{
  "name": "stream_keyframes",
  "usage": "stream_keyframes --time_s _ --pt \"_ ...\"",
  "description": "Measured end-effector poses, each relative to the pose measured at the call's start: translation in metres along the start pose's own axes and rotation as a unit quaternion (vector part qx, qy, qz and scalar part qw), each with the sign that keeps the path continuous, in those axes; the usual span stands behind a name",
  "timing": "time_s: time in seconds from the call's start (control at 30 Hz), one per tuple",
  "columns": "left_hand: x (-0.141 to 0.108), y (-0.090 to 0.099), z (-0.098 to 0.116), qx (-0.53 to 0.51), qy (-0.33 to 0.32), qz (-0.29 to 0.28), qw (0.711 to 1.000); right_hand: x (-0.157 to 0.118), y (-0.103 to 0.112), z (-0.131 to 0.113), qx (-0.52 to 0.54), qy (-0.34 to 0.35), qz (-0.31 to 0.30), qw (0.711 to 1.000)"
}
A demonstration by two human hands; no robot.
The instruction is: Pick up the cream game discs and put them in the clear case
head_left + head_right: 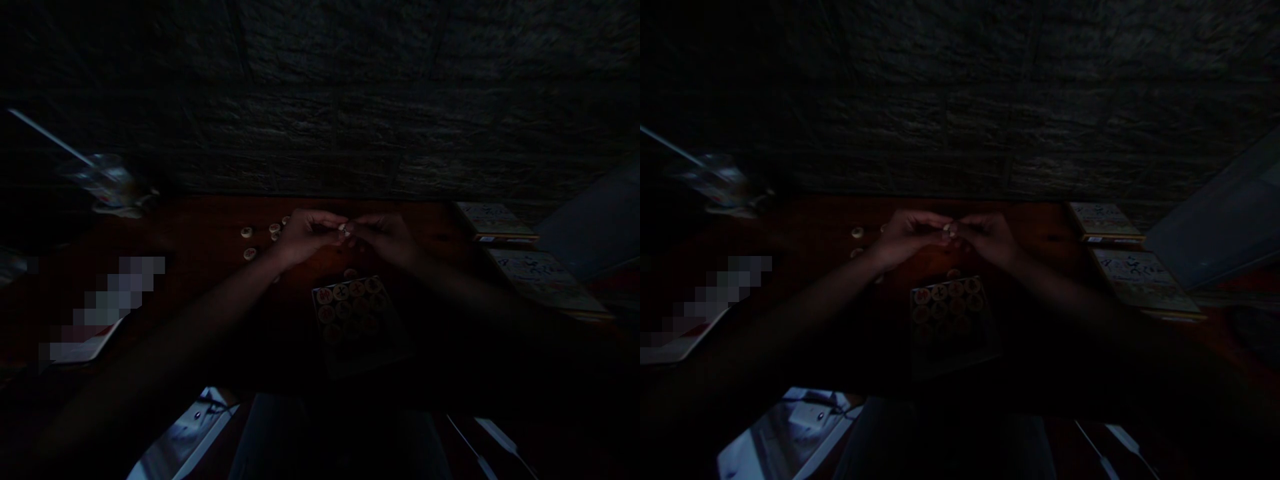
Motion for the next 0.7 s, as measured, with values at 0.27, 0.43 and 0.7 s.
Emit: stream_keyframes --time_s 0.27,0.43,0.7 --pt "-0.0027 0.0007 -0.0038 -0.091 0.061 0.026 0.994 0.0017 0.0021 0.0035 0.004 0.011 0.011 1.0" --pt "-0.0024 -0.001 -0.0033 -0.074 0.046 0.008 0.996 0.0009 0.0013 0.0038 0.014 0.007 0.027 1.0" --pt "-0.002 -0.0033 0.0021 -0.02 -0.01 -0.004 1.0 -0.0019 -0.0003 -0.0006 -0.005 0.014 0.016 1.0"
Point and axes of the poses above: each hand's wrist, its own x-axis towards the middle knuckle, its own y-axis out of the back of the hand, z = x × y, the point moved 3 cm from there along x, towards the middle knuckle, and after that the axes turned 14 degrees about -y, right-handed, at the moved point
